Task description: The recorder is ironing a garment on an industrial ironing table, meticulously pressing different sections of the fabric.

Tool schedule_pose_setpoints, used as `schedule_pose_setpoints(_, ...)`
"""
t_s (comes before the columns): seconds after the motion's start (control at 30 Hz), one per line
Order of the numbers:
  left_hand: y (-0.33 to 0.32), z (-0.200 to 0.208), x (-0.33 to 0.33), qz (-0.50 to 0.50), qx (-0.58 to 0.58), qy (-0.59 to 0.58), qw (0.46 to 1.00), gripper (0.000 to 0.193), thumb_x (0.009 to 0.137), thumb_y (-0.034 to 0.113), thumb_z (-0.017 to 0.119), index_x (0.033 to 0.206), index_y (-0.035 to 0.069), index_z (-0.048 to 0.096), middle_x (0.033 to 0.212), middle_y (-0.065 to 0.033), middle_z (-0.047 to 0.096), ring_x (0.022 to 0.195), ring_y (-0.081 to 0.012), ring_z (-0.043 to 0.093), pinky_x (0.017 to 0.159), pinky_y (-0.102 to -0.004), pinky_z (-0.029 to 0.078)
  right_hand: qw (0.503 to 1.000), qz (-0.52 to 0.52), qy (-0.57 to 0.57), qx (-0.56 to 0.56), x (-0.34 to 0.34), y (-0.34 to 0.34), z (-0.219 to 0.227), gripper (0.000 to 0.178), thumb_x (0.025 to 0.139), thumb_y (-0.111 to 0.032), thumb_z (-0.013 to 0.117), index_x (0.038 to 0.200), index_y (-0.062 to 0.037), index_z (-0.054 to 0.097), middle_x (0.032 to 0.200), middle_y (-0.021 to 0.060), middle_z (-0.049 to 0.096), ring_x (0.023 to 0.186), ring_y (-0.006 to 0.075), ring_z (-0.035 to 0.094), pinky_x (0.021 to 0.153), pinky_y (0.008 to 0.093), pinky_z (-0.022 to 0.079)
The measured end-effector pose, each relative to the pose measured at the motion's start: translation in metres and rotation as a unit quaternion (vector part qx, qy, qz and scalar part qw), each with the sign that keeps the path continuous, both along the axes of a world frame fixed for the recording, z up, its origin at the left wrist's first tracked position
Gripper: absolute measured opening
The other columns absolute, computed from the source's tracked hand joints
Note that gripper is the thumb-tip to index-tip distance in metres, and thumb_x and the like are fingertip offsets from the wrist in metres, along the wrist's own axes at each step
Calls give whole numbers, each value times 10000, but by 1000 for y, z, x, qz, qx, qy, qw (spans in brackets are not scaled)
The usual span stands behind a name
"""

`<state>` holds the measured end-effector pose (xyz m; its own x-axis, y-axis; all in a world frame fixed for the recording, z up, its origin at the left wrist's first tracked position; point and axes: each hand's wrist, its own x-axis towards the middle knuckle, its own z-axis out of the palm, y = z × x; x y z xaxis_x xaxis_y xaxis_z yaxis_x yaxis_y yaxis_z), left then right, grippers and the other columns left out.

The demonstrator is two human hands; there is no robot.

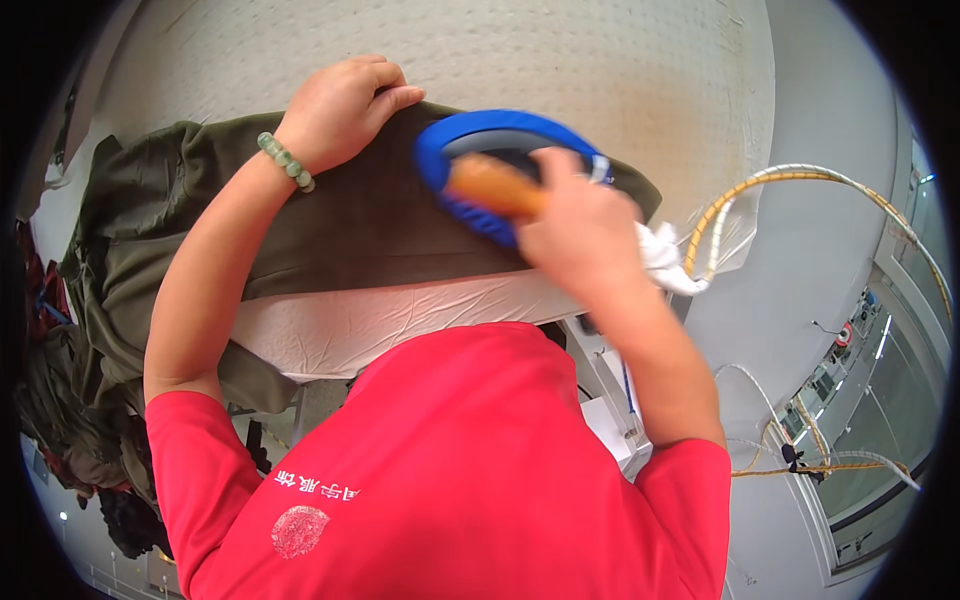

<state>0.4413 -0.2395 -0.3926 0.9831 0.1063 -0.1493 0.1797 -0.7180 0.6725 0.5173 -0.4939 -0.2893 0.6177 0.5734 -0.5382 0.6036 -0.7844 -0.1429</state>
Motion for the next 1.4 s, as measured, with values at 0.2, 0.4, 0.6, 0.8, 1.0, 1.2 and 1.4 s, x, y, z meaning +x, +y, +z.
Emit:
schedule_pose_setpoints(0.2,14,6,-12,30,-21,-35,999,331,967,374,640,927,58,729,956,-141,709,895,-363,670,794,-469,536,952,-292,-46,81,128,-85,13,389,893,-357,775,1055,-22,663,728,23,622,593,137,585,549,322,474)
schedule_pose_setpoints(0.4,150,34,-88,150,154,19,976,403,837,400,790,1043,66,700,968,-149,692,910,-350,649,795,-442,525,921,-375,-69,74,205,-183,-18,419,886,-386,754,1062,-10,700,740,81,666,606,199,636,584,362,515)
schedule_pose_setpoints(0.6,218,68,-181,131,298,187,927,350,700,248,858,970,65,731,972,-131,689,972,-359,651,863,-452,541,951,-283,-89,89,205,-173,-14,452,872,-410,760,1135,-47,707,946,232,734,948,363,718,817,466,540)
schedule_pose_setpoints(0.8,162,89,-152,197,428,67,880,211,806,111,737,1014,83,720,972,-109,686,954,-356,657,834,-436,539,941,-195,-261,96,175,-195,-25,596,887,-320,751,1366,-27,549,1256,204,655,1166,347,629,953,468,498)
schedule_pose_setpoints(1.0,134,166,-175,330,359,-149,860,141,857,65,653,989,83,701,991,-127,692,949,-362,665,811,-437,535,899,31,-296,322,54,-234,-69,760,893,-272,744,1519,-24,393,1430,223,524,1348,398,471,1123,484,388)
schedule_pose_setpoints(1.2,81,345,-74,253,365,-372,815,151,901,54,630,1015,83,725,999,-148,722,949,-336,707,828,-390,552,922,-216,64,315,0,-190,-61,653,886,-292,756,1410,8,508,1136,179,697,1003,310,687,850,428,542)
schedule_pose_setpoints(1.4,76,586,-94,366,553,-437,608,332,981,366,617,1280,239,682,1146,-78,742,1053,-293,714,828,-391,567,816,-242,280,445,8,-194,-5,322,910,-137,725,1179,30,666,1054,139,721,908,129,678,750,267,525)
